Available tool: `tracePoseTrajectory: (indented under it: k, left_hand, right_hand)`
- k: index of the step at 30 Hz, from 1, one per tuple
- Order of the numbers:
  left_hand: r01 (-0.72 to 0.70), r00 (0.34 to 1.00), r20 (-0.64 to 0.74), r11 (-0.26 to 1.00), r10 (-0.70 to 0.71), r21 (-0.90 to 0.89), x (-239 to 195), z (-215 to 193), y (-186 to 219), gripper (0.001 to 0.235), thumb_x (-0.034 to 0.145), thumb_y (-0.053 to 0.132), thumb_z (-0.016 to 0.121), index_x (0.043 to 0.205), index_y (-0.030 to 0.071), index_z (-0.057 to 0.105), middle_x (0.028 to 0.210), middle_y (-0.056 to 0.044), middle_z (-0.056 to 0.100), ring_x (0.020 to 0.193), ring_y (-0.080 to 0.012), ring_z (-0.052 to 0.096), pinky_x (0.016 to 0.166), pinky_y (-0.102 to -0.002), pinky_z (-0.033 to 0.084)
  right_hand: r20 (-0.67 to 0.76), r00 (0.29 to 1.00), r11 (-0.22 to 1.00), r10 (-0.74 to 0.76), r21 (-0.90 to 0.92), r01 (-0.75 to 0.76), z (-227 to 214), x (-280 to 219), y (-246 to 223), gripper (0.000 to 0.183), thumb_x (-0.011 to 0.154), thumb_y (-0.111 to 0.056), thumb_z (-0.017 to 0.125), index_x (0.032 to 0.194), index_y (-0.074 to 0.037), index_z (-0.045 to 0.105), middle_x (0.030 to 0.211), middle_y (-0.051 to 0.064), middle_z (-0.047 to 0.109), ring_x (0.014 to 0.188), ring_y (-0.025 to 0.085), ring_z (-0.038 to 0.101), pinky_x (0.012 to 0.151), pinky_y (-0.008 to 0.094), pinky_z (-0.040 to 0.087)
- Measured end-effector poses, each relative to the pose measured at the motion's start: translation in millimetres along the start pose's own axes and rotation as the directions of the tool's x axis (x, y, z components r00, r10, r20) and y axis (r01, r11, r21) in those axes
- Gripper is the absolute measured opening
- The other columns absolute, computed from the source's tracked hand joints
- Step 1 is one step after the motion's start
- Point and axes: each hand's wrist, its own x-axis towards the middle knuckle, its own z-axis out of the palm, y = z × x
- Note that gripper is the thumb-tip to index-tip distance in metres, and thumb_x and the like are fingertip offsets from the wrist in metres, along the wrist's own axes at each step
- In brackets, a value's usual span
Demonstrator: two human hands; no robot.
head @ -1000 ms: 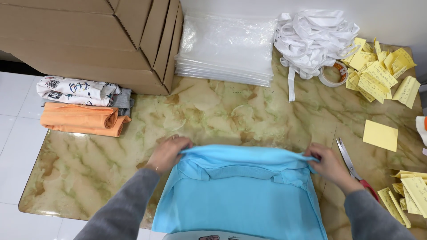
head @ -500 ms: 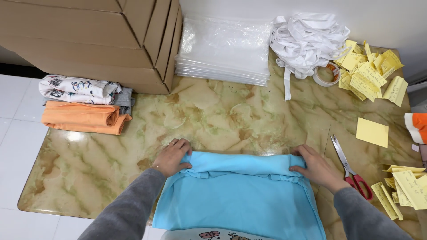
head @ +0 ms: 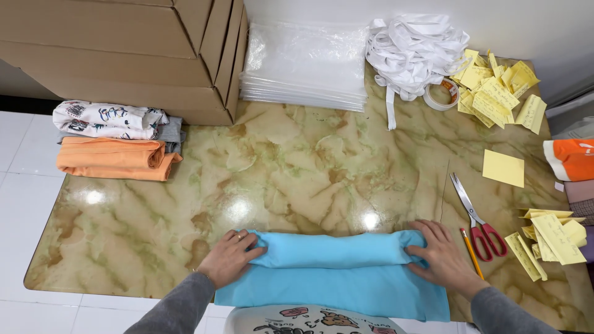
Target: The person takes several shirts from a clothing rack, removes them from hangers, and folds them on a table. They fold a light blue polo shirt, a maroon t-shirt, and a blue and white striped t-shirt, stacking them neatly on the table.
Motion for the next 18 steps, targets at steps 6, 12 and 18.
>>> tracePoseTrajectory:
  k: [6, 12, 18]
  left_hand:
    - [0.290, 0.946, -0.072, 0.927, -0.315, -0.237, 8.7, -24.6, 5.1, 0.021, 0.095, 0.043, 0.070, 0.110, 0.029, 0.069, 0.137, -0.004, 0.049, 0.126, -0.0346, 0.049, 0.101, -0.053, 0.045]
    - [0.416, 0.879, 0.374, 0.859, -0.296, -0.297, 25.1, -21.8, -20.0, 0.056, 0.093, 0.046, 0.076, 0.137, 0.018, 0.055, 0.122, -0.007, 0.064, 0.122, -0.0359, 0.062, 0.105, -0.051, 0.050]
    - [0.336, 0.941, 0.076, 0.939, -0.331, -0.073, 19.8, -40.5, -54.5, 0.042, 0.078, 0.027, 0.085, 0.112, 0.028, 0.060, 0.108, 0.003, 0.063, 0.107, -0.0323, 0.067, 0.090, -0.046, 0.060]
  right_hand:
    - [0.119, 0.981, 0.972, 0.156, 0.157, -0.174, 8.3, -1.1, 0.2, 0.016, 0.092, -0.039, 0.071, 0.095, -0.023, 0.069, 0.141, 0.002, 0.061, 0.116, 0.030, 0.064, 0.104, 0.045, 0.049]
    - [0.427, 0.818, 0.891, 0.386, 0.056, -0.450, 4.4, 22.5, 5.9, 0.057, 0.083, -0.050, 0.083, 0.131, -0.025, 0.067, 0.112, 0.006, 0.077, 0.115, 0.030, 0.072, 0.092, 0.047, 0.056]
    - [0.061, 0.957, 0.955, 0.282, -0.107, -0.275, 17.5, 23.8, 10.8, 0.045, 0.069, -0.035, 0.088, 0.104, -0.027, 0.060, 0.092, -0.004, 0.056, 0.097, 0.024, 0.064, 0.082, 0.040, 0.052]
